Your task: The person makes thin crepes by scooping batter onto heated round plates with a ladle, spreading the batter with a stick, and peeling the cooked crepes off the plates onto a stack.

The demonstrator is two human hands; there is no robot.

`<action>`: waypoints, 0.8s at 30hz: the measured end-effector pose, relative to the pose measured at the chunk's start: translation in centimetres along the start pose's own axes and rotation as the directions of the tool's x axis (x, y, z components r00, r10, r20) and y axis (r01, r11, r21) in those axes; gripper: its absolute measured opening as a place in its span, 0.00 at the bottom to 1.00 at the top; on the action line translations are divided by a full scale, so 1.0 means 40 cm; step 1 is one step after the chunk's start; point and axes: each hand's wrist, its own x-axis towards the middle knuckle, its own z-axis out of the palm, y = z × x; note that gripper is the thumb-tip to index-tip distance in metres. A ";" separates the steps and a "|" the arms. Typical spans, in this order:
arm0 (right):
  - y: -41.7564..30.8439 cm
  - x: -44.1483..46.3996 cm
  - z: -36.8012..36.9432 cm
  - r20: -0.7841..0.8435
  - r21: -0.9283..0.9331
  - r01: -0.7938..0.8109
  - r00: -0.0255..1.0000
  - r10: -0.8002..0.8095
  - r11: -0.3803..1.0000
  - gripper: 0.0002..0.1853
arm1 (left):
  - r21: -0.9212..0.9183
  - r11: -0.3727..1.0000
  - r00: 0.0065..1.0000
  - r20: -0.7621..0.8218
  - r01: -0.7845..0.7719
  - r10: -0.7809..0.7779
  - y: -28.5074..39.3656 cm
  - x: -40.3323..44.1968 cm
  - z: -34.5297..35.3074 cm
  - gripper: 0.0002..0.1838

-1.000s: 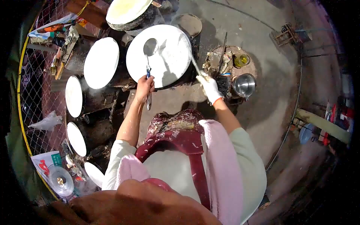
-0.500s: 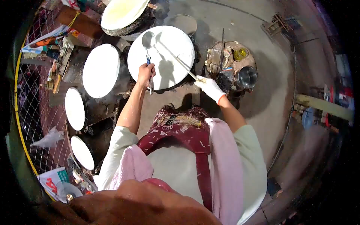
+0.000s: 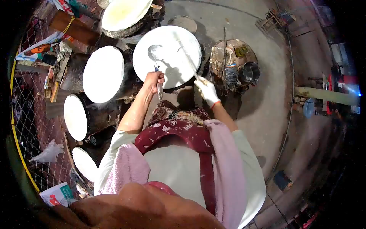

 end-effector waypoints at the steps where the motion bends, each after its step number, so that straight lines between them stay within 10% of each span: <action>1: -0.019 0.008 -0.015 0.026 0.049 -0.046 0.999 0.044 0.998 0.17 | -0.068 0.997 1.000 0.014 0.024 -0.023 -0.007 -0.008 -0.010 0.06; 6: -0.070 -0.016 -0.027 0.237 -0.209 -0.169 0.947 0.217 0.963 0.19 | -0.227 0.960 0.986 0.062 0.165 -0.155 -0.011 -0.040 -0.005 0.04; 9: -0.011 0.008 -0.094 0.093 -0.283 0.155 0.987 -0.133 0.947 0.19 | -0.290 0.937 0.979 0.108 0.195 -0.171 -0.019 -0.043 -0.005 0.03; 15: 0.071 -0.004 0.019 0.350 -0.066 -0.152 0.922 0.165 0.986 0.12 | -0.493 0.850 0.982 0.116 0.188 -0.150 -0.053 -0.026 0.061 0.04; 19: -0.124 -0.061 -0.010 0.415 0.009 -0.316 0.864 0.284 0.949 0.09 | -0.392 0.891 0.971 -0.029 -0.230 0.237 -0.044 -0.168 0.008 0.07; 21: -0.152 -0.028 -0.079 0.324 -0.068 -0.148 0.932 0.162 0.987 0.14 | -0.426 0.814 0.909 -0.050 -0.395 0.415 -0.126 -0.234 -0.111 0.12; 23: -0.135 0.036 -0.120 0.143 -0.083 -0.025 0.989 0.037 0.996 0.17 | -0.749 0.662 0.903 0.306 0.034 0.301 -0.150 -0.327 -0.147 0.12; 24: -0.068 0.127 -0.178 0.199 -0.125 -0.028 0.979 0.053 0.992 0.21 | -0.652 0.752 0.926 0.217 -0.098 0.309 -0.153 -0.368 -0.128 0.14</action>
